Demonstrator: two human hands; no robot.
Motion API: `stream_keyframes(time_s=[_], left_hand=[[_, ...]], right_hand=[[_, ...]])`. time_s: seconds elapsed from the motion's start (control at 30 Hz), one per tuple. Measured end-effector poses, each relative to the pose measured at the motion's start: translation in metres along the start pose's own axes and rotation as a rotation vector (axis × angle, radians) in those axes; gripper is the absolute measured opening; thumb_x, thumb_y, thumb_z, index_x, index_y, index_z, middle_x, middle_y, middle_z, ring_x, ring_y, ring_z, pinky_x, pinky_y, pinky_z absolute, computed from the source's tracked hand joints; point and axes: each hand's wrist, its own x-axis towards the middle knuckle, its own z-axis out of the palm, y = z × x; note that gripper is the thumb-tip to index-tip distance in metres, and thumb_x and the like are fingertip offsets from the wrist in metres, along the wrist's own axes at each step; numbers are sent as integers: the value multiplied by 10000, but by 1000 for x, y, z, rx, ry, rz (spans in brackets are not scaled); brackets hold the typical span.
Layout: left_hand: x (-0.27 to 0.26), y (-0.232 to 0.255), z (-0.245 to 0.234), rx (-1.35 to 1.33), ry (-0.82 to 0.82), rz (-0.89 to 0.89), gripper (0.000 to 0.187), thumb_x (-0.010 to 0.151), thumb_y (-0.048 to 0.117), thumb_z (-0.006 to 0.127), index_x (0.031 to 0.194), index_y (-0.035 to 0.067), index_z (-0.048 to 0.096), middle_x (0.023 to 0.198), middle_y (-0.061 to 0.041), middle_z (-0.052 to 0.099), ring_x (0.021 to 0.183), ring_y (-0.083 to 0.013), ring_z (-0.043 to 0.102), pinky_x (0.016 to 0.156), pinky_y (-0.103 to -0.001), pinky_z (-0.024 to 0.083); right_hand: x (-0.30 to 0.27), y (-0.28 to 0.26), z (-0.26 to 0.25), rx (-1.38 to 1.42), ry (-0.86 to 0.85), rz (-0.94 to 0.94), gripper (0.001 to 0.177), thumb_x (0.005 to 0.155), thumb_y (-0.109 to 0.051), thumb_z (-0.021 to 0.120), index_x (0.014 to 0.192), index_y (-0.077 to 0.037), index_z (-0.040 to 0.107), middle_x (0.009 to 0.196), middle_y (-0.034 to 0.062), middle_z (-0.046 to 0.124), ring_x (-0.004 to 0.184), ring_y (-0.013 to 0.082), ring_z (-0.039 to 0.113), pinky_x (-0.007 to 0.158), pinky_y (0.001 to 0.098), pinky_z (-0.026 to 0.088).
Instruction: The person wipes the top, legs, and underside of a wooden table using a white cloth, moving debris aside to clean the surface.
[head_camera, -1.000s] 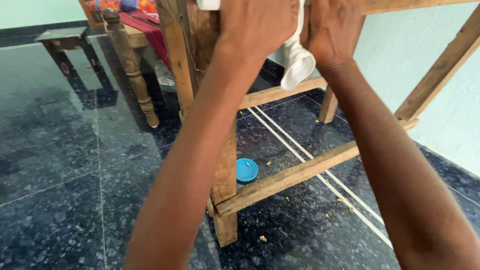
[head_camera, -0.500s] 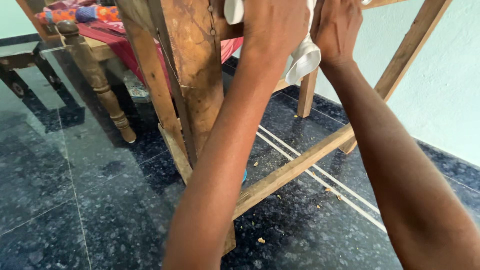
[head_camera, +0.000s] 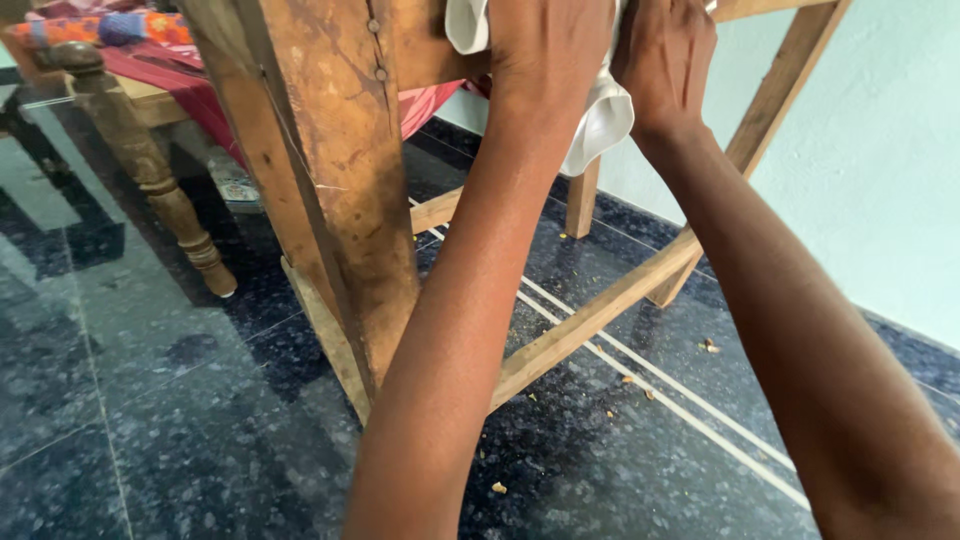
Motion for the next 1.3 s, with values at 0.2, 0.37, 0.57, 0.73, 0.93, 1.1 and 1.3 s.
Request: stream_keyframes(time_s=[0.2,0.37,0.57,0.73,0.93,1.1,1.3], left_hand=[[8,-8,-14,1,-20,-17,171,755,174,716,592,213,686,479,36,550,435,-148,548,439,-375,385],[19,-11,-21,-107,-19,-13,132,736,223,717,633,146,690,528,-30,596,487,-196,581,512,-376,444],[21,-11,-40,33,39,31,434,648,321,729,986,59,656,841,-112,681,870,-275,668,762,-390,523],[26,-13,-40,-60,-64,58,566,688,366,760,1130,46,613,975,-140,665,956,-310,661,788,-404,540],[11,-1,-43,-39,-236,93,534,822,239,719,1303,48,584,1150,-137,624,971,-294,663,759,-417,553],[-8,32,-24,91,-189,183,779,865,338,710,1557,143,412,1473,-77,525,1248,-299,601,994,-498,514],[-9,81,28,107,-387,286,792,911,464,658,1598,208,358,1531,-24,497,1414,-273,463,1172,-548,373]], right_hand=[[0,-19,0,132,135,49,362,925,124,547,1267,11,584,1170,254,587,1005,470,595,800,545,490],[-3,-9,1,134,160,-22,429,996,70,552,1419,6,524,1364,279,543,1195,495,563,965,555,509],[-8,-1,4,164,180,-39,547,1086,21,551,1616,-7,418,1535,312,467,1351,495,532,1079,517,521],[-5,14,6,93,198,-120,528,1070,-19,602,1579,14,463,1455,238,573,1432,479,527,1129,549,515],[-9,45,-2,30,173,-256,456,1113,-38,637,1553,9,525,1454,236,592,1384,436,563,1104,535,459],[-25,93,1,31,31,-300,576,1103,-5,586,1633,28,363,1447,237,595,1386,432,554,1175,538,430],[-44,153,4,90,-53,-261,615,1153,-56,543,1659,43,209,1464,280,572,1449,441,513,1233,532,375]])
